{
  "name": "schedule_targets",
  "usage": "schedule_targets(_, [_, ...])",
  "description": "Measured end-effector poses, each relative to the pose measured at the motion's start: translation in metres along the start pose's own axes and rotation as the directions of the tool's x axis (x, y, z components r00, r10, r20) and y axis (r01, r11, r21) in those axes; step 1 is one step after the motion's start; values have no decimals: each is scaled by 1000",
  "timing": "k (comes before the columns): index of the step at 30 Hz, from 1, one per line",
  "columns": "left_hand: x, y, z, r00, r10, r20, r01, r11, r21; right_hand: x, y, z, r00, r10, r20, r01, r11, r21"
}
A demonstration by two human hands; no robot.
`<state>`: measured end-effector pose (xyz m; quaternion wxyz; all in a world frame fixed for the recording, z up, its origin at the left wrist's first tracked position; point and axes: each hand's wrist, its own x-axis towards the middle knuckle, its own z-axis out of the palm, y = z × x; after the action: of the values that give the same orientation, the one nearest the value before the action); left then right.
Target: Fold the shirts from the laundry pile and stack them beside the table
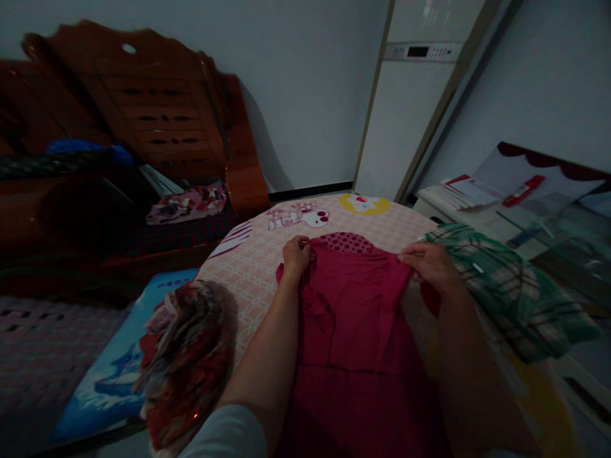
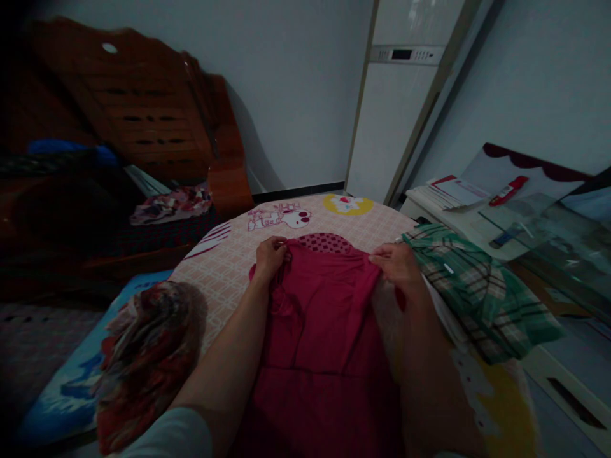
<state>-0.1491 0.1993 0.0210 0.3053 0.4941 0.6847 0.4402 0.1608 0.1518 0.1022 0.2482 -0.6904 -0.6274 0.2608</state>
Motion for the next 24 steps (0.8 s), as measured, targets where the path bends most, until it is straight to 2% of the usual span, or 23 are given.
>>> schedule_targets(1, [0,0,0,1000,-4,1,4,1000,-1,-2,5,-15,1000,22,-2,-22,986,-164])
schedule_targets(3, [-1,2,0,1000,-15,7,15,1000,-16,-6,12,-37,996,84,-42,-94,873,-479])
schedule_targets(5, [-2,3,0,1000,-15,6,15,999,-31,-8,14,-43,981,108,-160,-186,752,-632])
schedule_targets(7, [-4,4,0,1000,4,3,-4,999,-32,-7,10,-34,960,33,-279,-209,746,-632])
schedule_targets(9, [-5,4,0,1000,26,3,-26,1000,-13,-2,4,-13,944,-125,-307,-83,807,-585])
schedule_targets(11, [-4,4,-2,999,46,9,-46,998,35,5,0,13,936,-277,-219,123,836,-535])
schedule_targets(13, [-2,3,-5,996,82,17,-84,989,119,13,0,37,929,-341,-145,216,816,-536])
schedule_targets(16, [2,0,-11,984,175,22,-175,947,270,24,4,60,941,-334,-63,233,768,-596])
schedule_targets(18, [4,-2,-14,982,186,23,-185,937,298,32,4,67,951,-311,-4,237,734,-636])
schedule_targets(21, [5,0,-15,994,104,15,-105,980,168,46,-1,68,965,-257,46,220,707,-672])
schedule_targets(24, [2,7,-14,998,64,-27,-65,998,-27,59,-9,64,970,-239,29,193,699,-688])
